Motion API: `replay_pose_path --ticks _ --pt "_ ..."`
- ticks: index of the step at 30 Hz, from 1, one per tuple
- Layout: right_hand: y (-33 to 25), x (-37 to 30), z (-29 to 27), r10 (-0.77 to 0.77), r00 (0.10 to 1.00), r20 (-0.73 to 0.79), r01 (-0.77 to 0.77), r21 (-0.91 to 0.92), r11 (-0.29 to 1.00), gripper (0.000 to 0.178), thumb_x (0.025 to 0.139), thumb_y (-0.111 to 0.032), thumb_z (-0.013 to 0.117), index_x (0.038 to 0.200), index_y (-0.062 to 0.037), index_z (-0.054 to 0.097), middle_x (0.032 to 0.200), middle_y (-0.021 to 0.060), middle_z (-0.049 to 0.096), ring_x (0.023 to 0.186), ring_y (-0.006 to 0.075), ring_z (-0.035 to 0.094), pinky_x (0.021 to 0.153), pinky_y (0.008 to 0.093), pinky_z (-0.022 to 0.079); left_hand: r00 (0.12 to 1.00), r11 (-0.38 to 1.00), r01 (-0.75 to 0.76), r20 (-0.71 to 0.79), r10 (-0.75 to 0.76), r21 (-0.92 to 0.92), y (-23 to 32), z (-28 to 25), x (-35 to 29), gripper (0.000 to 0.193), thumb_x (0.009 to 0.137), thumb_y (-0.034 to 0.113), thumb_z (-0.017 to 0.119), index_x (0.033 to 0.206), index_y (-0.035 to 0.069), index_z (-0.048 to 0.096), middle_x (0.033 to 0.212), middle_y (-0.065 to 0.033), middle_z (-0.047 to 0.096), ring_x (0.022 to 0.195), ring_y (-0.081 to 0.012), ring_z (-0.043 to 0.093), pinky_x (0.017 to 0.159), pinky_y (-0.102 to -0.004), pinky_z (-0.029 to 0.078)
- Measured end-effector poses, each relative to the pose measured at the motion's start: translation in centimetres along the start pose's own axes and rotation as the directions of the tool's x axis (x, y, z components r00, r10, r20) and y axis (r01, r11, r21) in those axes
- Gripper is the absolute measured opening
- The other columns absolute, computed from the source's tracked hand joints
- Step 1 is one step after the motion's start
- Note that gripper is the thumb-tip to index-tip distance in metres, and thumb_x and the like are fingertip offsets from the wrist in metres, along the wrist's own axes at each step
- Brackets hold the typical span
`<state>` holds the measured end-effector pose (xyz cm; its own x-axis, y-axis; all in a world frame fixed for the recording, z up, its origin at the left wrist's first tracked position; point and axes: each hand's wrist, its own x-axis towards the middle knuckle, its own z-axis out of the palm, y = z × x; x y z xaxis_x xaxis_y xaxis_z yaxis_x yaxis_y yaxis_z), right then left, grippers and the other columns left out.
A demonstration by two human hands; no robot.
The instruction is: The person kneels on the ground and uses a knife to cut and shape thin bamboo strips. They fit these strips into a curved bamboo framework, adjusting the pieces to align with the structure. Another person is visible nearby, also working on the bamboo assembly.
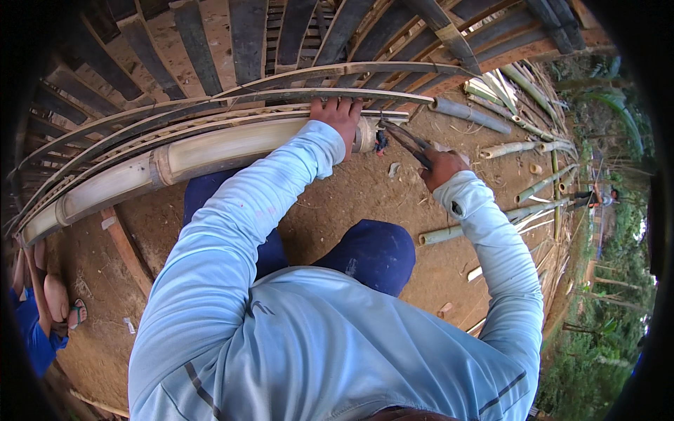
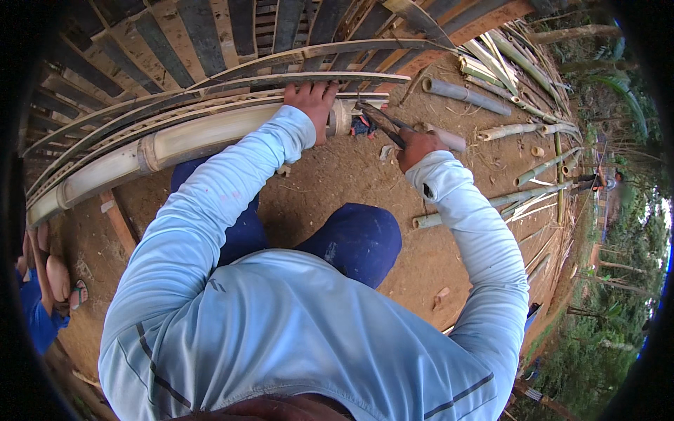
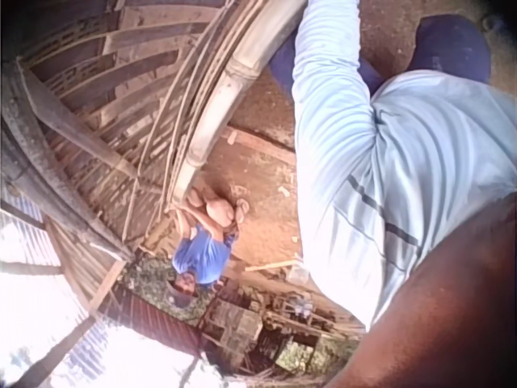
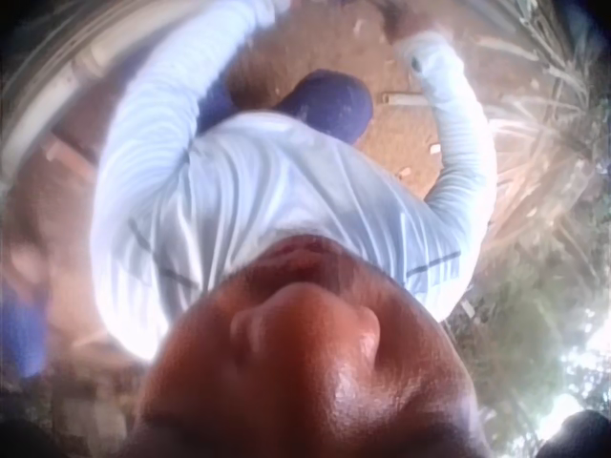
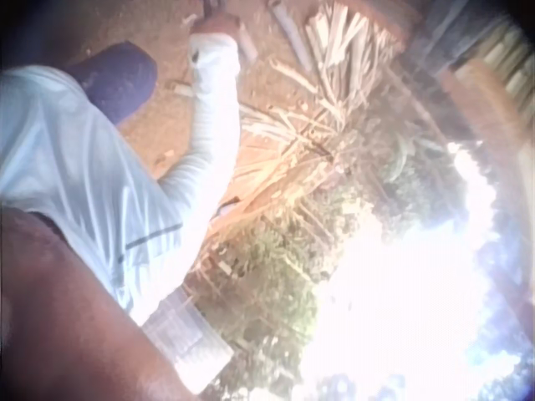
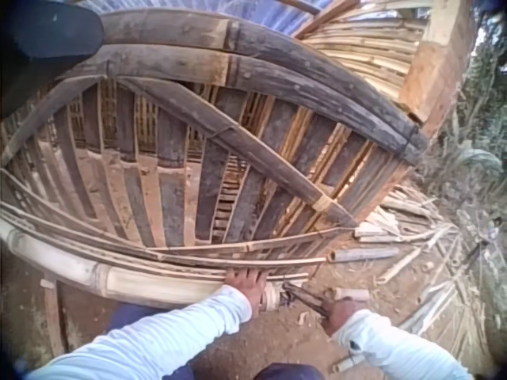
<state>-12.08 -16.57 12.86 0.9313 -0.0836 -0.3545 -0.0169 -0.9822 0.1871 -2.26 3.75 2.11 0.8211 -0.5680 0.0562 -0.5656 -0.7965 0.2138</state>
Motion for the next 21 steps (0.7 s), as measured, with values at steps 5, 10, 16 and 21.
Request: replay_pose_path --ticks 5,10,16,21 --pt "-0.1 0.0 0.0 -0.021 1.0 -0.018 0.019 -0.083 0.996 0.035 0.078 -0.017 0.06 0.111 -0.0076 0.056 0.103 0.0221 0.059 0.091 0.0399 0.06 0.081 0.0455 0.048 1.0 0.999 -0.016 0.005 0.016 -0.032 0.0 -0.4 -0.1 0.095 0.057 0.02 0.075 0.141 0.009 0.03 0.13 -0.0132 0.044 0.119 -0.0286 0.043 0.099 -0.0499 0.029" --pt "0.1 0.5 0.4 0.104 0.985 -0.136 -0.119 -0.1 0.988 0.054 0.08 -0.012 0.046 0.133 -0.0097 0.041 0.118 0.0208 0.052 0.101 0.0358 0.06 0.085 0.0491 0.045 1.0 0.999 -0.017 0.019 0.017 -0.048 -0.3 0.1 0.2 0.096 0.058 0.023 0.075 0.141 0.008 0.03 0.134 -0.014 0.042 0.122 -0.0297 0.042 0.1 -0.05 0.028" --pt "2.3 2.1 1.8 0.055 0.998 -0.018 -0.057 -0.143 0.988 0.045 0.076 -0.009 0.05 0.121 -0.0075 0.049 0.108 0.0237 0.058 0.1 0.0398 0.059 0.086 0.0459 0.048 1.0 0.998 0.001 0.024 0.001 -0.065 -0.6 1.2 0.8 0.087 0.066 0.025 0.07 0.141 0.008 0.03 0.137 -0.0145 0.041 0.124 -0.0302 0.041 0.102 -0.0496 0.027" --pt "4.6 3.4 3.1 -0.025 0.997 -0.067 0.022 -0.051 0.998 0.053 0.071 -0.005 0.053 0.124 -0.0062 0.051 0.105 0.0239 0.062 0.096 0.0404 0.06 0.084 0.0462 0.049 0.998 0.998 0.016 -0.053 -0.019 -0.055 -0.7 1.8 0.4 0.089 0.063 0.032 0.075 0.14 0.009 0.034 0.136 -0.0128 0.043 0.124 -0.0301 0.041 0.103 -0.0492 0.025"
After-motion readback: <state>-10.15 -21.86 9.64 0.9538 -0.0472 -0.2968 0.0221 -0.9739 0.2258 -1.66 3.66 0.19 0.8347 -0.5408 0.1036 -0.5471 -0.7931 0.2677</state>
